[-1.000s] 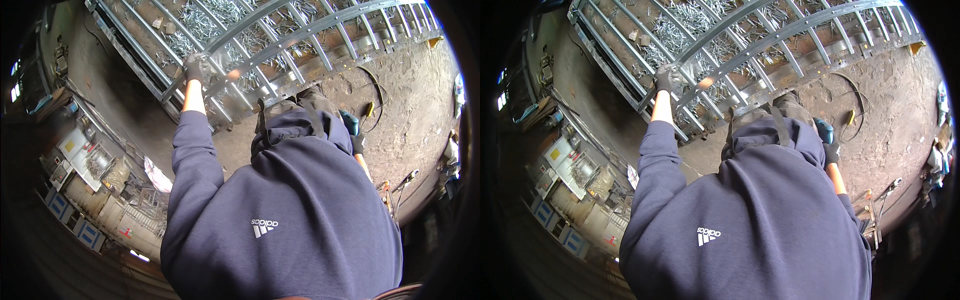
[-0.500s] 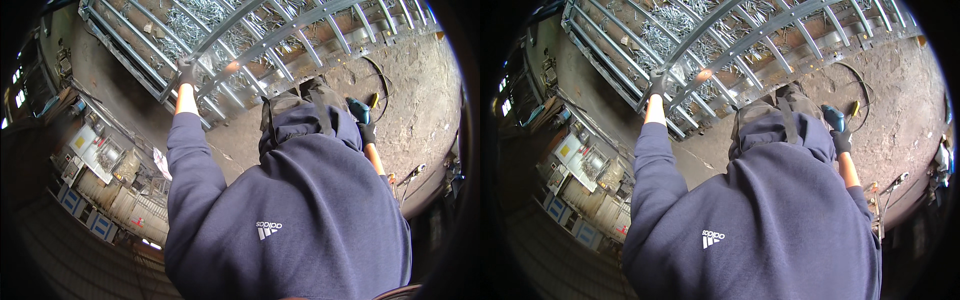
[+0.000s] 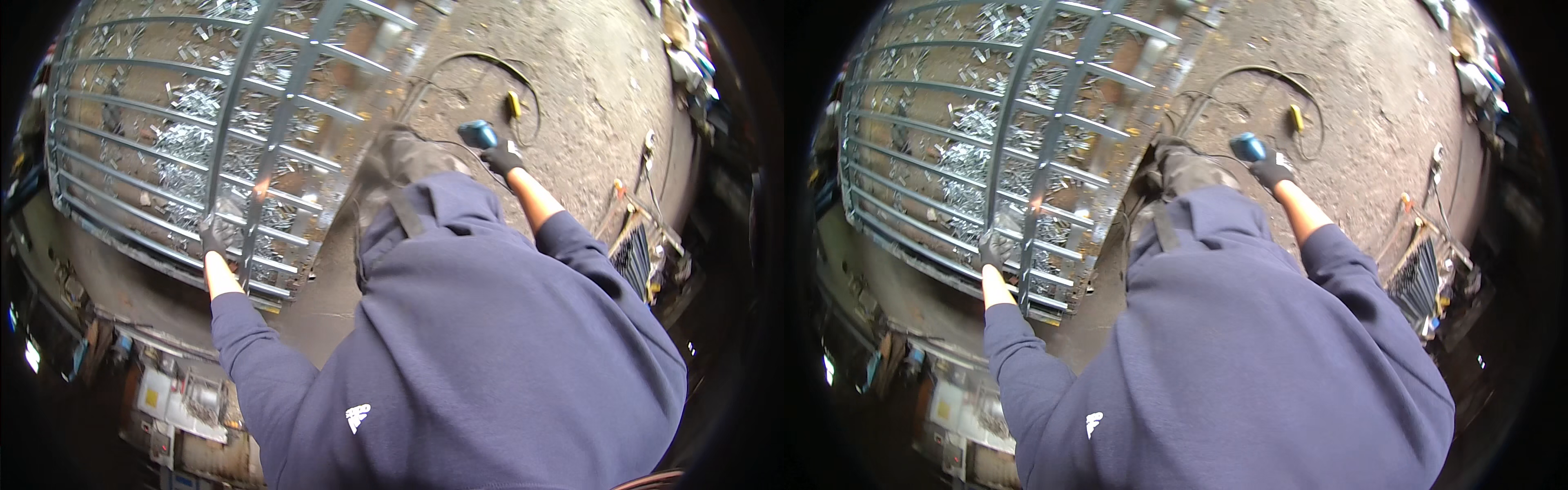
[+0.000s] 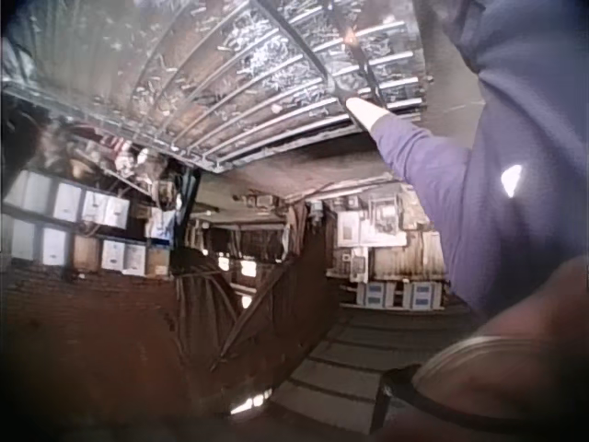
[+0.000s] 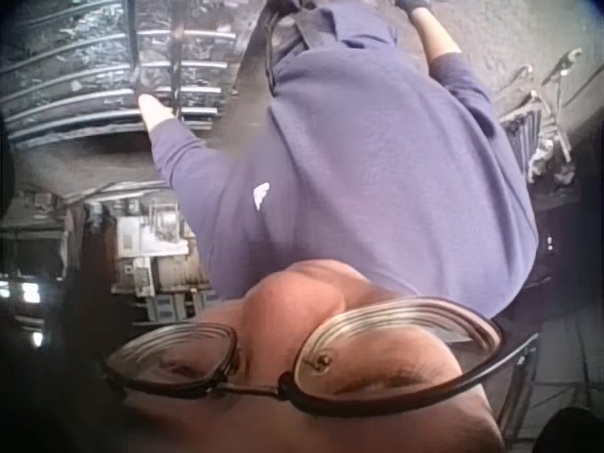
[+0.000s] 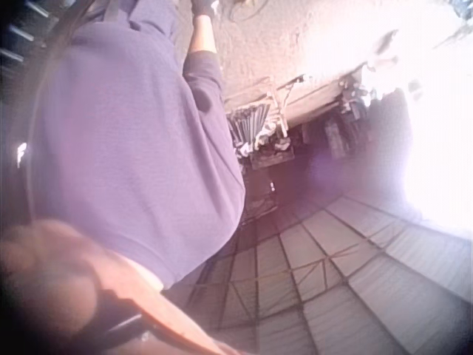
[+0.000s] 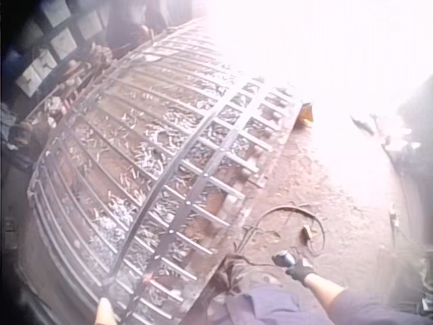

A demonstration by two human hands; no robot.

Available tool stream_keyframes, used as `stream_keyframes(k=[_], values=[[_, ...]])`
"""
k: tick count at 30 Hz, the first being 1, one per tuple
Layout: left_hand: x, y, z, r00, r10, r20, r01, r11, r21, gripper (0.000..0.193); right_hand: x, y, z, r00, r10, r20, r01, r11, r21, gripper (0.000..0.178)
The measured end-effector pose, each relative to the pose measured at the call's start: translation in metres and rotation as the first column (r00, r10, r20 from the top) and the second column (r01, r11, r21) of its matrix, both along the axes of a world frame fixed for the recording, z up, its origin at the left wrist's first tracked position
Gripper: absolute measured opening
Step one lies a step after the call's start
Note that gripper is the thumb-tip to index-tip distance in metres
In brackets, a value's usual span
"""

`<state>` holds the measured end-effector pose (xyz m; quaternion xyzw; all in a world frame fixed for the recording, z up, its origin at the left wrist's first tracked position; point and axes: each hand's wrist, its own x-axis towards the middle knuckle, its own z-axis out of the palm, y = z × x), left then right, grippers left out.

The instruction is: The person assembles a metal frame by inserting screws into pre-drilled holes and tightening them with a power drill. They repeatedly pick up screws, align them with the frame, and use the drill to secure them.

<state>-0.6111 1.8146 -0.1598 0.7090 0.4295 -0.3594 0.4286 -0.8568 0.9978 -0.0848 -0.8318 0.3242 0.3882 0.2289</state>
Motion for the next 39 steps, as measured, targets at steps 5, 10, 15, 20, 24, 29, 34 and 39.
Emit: stream_keyframes(k=[5, 10, 15, 20, 24, 29, 34, 39], values=[[-0.035, -0.151, 0.078, 0.817, -0.033, 0.575, 0.031, 0.999, 0.013, 0.076, -0.055, 0.052, 0.026, 0.806, -0.379, 0.456, 0.346, 0.925, 0.158, 0.061], [-0.147, -0.404, 0.142, 0.653, -0.157, 0.741, 0.651, 0.617, -0.443, 0.027, -0.091, 0.081, 0.132, 0.224, -0.921, 0.319, 0.660, 0.385, 0.646, 0.037], [-0.278, -0.583, 0.222, -0.195, -0.327, 0.924, 0.980, -0.096, 0.173, 0.068, -0.145, 0.071, 0.285, -0.110, -0.868, 0.484, 0.443, 0.394, 0.806, 0.026], [-0.322, -0.630, 0.136, -0.343, -0.444, 0.828, 0.790, -0.613, -0.001, 0.051, -0.232, 0.031, 0.393, -0.441, -0.886, 0.145, -0.087, 0.203, 0.975, 0.032], [-0.290, -0.576, -0.003, 0.084, -0.842, 0.532, 0.989, 0.003, -0.150, 0.038, -0.328, -0.029, 0.435, -0.323, -0.933, -0.157, -0.660, 0.103, 0.744, 0.027], [-0.279, -0.504, -0.021, 0.933, -0.180, 0.311, 0.271, 0.920, -0.283, 0.033, -0.508, -0.123, 0.433, -0.655, -0.734, -0.181, -0.540, 0.287, 0.792, 0.031], [-0.274, -0.593, 0.095, 0.711, 0.485, 0.510, -0.277, 0.859, -0.430, 0.042, -0.673, -0.204, 0.338, -0.764, -0.602, -0.233, -0.550, 0.419, 0.722, 0.033], [-0.286, -0.730, 0.182, 0.461, 0.455, 0.762, 0.023, 0.852, -0.523, 0.042, -0.805, -0.286, 0.166, -0.866, 0.228, -0.446, -0.416, 0.169, 0.894, 0.067]])
